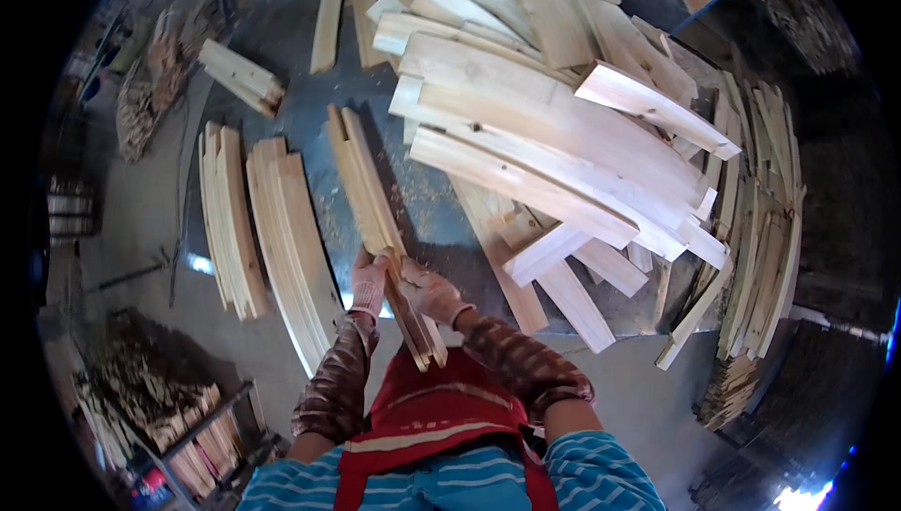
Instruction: The person sorts and stacks light-colored wooden planks on a metal workbench in a workshop. They pick up planks from a large pile, align them, and place them into neat stacks. At 00:41, the person carries a stack of planks to a nearby metal rack and places them there before returning to the workbench to continue sorting.
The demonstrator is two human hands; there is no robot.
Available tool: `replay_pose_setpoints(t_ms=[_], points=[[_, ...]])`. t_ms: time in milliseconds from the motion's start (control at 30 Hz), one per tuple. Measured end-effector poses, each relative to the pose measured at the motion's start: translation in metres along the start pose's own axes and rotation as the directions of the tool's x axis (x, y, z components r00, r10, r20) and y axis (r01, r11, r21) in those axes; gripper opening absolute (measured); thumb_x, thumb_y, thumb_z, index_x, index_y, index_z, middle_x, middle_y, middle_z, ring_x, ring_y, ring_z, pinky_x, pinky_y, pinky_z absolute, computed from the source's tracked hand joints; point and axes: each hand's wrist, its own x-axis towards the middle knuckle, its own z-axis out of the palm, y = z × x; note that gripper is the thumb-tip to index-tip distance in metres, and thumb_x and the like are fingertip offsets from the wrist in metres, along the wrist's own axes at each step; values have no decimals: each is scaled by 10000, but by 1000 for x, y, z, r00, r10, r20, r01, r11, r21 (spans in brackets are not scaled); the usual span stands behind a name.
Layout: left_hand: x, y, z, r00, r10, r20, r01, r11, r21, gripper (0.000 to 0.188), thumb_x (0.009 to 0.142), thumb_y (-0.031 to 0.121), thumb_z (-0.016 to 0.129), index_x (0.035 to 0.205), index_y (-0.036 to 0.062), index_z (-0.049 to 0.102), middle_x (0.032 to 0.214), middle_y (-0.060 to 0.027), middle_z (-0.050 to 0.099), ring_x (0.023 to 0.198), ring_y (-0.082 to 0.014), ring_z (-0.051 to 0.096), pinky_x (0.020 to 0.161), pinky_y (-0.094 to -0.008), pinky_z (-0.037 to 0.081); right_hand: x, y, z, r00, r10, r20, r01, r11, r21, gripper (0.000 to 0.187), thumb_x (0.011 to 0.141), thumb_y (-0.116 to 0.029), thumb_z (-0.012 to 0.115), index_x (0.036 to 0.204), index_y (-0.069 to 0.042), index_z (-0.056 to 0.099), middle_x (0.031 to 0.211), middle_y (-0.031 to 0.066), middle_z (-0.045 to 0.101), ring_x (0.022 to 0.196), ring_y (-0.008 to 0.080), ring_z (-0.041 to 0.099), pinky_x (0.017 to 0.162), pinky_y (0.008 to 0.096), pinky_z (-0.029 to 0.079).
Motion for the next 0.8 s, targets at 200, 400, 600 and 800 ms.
replay_pose_setpoints(t_ms=[200,400,600,800], points=[[-18,-54,-24,989,73,-126,-50,982,180,445,947,149,692,1342,-8,561,1149,-69,702,1018,-160,653,881,-299,517,-56,-42,-146,961,-261,-88,159,785,-599,501,962,-338,503,1351,-23,514,1211,184,632,1235,361,554,970,460,460],[-36,-21,-8,996,-27,-83,57,924,378,504,932,137,690,1385,-19,535,1197,-111,689,1058,-178,648,905,-312,508,-66,19,-301,963,-224,-151,-102,214,-971,845,822,-378,693,1533,-80,346,1469,128,461,1258,327,499,1076,474,392],[-53,-58,-30,907,348,-239,-216,870,443,661,892,241,721,1444,-28,476,1326,-182,646,1217,-271,624,985,-349,493,-64,-23,-288,972,-54,-228,-160,561,-812,803,758,-322,725,1454,-54,429,1378,162,512,1217,344,516,1031,454,445],[-59,-46,-9,977,117,-181,52,688,724,919,840,600,700,1510,46,402,1315,-256,624,1270,-413,567,1042,-436,462,-84,-32,-160,972,85,-220,-69,994,81,637,829,-270,736,1353,39,547,1248,187,643,1148,284,609,994,393,478]])
